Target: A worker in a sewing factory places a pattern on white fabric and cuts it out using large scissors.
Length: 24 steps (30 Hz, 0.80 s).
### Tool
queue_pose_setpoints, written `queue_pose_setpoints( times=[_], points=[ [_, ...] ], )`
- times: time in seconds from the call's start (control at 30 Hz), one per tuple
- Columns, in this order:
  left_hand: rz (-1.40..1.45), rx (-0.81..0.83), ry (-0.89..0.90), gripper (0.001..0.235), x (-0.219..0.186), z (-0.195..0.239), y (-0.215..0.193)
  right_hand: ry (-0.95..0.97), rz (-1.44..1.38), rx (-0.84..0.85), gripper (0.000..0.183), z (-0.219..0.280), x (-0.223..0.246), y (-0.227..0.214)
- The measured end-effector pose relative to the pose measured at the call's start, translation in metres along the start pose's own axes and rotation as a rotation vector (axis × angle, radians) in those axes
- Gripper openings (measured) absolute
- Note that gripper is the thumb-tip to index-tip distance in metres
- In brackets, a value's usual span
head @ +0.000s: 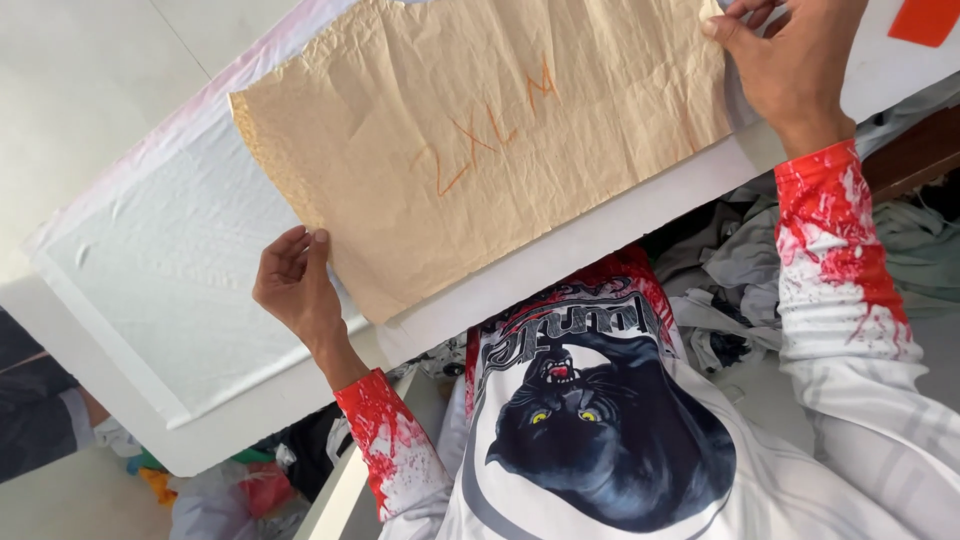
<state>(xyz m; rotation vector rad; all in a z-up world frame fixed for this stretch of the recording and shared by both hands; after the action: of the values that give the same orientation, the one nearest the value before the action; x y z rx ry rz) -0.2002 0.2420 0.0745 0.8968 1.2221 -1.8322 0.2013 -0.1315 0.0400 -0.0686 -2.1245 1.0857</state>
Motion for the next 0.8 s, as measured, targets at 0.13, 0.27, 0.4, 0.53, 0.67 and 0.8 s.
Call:
queue_pose_setpoints(
  times=[0.13,0.27,0.4,0.53,0.67,0.8],
  points=[
    [-0.049,-0.037,0.029,0.017,0.006,0.000,-0.001,-0.090,0.044,-0.018,0.027,0.001,0.002,0.004],
    [-0.113,-0.032,0.086,0.017,0.006,-0.001,-0.001,-0.098,0.096,-0.039,0.022,0.000,0.008,0.004],
    [-0.106,-0.035,0.090,0.016,0.005,0.000,0.002,-0.104,0.039,-0.059,0.022,-0.001,0.012,0.002],
    [-0.112,-0.039,0.136,0.016,0.007,0.000,0.001,-0.160,0.044,-0.068,0.021,0.005,0.001,0.006],
    [-0.130,-0.042,0.145,0.017,0.007,-0.001,0.002,-0.163,0.082,-0.122,0.025,0.001,0.006,0.002],
    [-0.108,-0.038,0.114,0.019,0.008,0.001,0.000,-0.161,0.133,-0.185,0.027,0.003,0.014,0.000]
  ],
)
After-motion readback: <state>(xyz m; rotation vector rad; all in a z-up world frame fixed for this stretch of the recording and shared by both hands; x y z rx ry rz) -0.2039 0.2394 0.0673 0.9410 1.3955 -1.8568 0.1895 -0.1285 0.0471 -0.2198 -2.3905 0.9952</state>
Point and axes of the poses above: each hand's wrist, its own z-axis away from the middle knuckle, its own y-axis out of the palm, x = y × z, the point moved 7 cm from there along -z, towards the middle knuckle, and after that the axes turned 8 degrees about -y, right-handed, at the moved point
